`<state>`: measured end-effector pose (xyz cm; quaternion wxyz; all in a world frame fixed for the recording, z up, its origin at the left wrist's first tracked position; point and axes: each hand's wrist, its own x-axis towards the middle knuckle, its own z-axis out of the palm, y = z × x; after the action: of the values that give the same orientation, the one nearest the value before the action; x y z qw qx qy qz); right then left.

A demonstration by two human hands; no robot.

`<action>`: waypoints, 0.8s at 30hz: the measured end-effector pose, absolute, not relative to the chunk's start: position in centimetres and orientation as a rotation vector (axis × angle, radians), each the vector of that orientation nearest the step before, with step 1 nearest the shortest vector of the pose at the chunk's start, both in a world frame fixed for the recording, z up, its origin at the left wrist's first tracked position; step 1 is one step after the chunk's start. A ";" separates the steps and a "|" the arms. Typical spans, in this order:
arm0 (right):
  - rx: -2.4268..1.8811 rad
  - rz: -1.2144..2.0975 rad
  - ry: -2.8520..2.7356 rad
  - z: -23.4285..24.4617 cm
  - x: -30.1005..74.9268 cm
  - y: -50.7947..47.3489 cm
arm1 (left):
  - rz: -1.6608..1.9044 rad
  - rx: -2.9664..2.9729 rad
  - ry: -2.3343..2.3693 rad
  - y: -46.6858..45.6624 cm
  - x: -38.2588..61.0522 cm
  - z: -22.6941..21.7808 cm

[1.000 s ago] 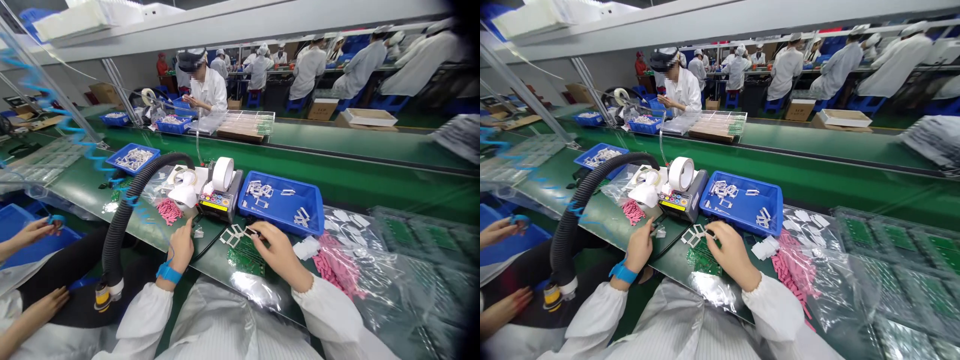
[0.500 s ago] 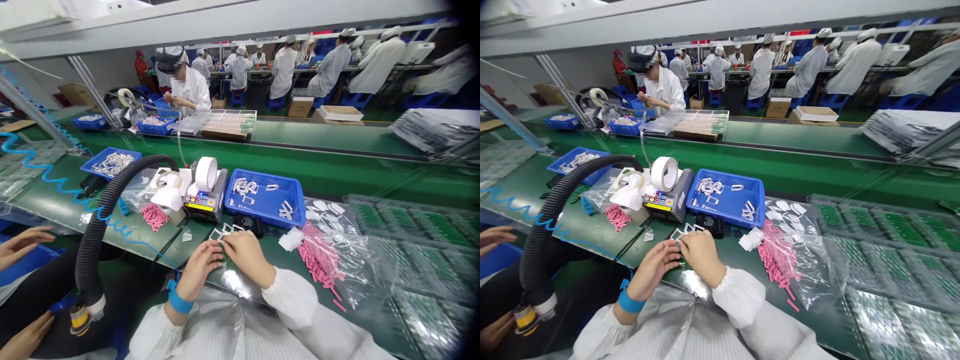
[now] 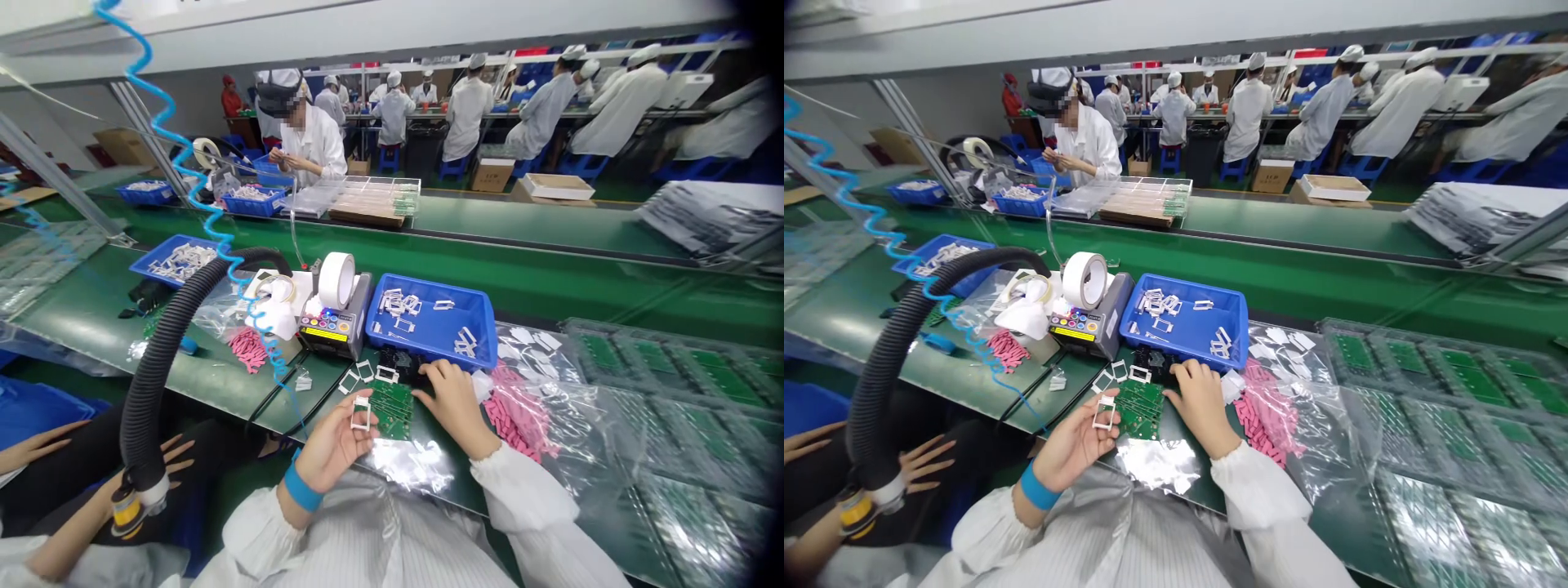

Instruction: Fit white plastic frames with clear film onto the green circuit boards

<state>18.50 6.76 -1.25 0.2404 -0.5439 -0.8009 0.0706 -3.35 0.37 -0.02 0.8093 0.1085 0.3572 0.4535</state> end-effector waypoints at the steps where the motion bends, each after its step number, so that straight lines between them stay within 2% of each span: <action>1: -1.487 0.179 -2.197 -1.7 18.9 7.4 | 0.967 0.234 0.782 0.1 -3.5 0.0; 8: -1.280 0.115 -2.167 -2.0 20.6 8.2 | 1.031 0.150 0.915 -3.8 -7.4 -1.4; 12: -1.229 0.154 -2.011 1.6 19.6 6.9 | 1.378 -0.145 1.010 -7.0 -14.1 -3.3; 14: -1.219 0.383 -1.960 3.7 16.7 5.9 | 1.594 -0.236 1.113 -8.8 -18.1 -3.9; 17: -1.105 1.041 -2.119 5.1 9.0 4.3 | 1.701 -0.239 1.233 -11.4 -22.5 -3.6; 19: -0.984 1.452 -2.271 4.6 2.7 3.2 | 1.653 -0.206 1.294 -13.0 -23.8 -3.2; 24: -0.880 2.025 -2.412 0.4 -11.0 -0.7 | 1.419 -0.015 1.474 -16.0 -24.0 -3.5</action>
<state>-11.01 -0.74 0.38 -0.0640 -0.2686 -0.7361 0.6180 -24.04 -15.99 -3.54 0.5209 -0.0064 0.6149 0.5920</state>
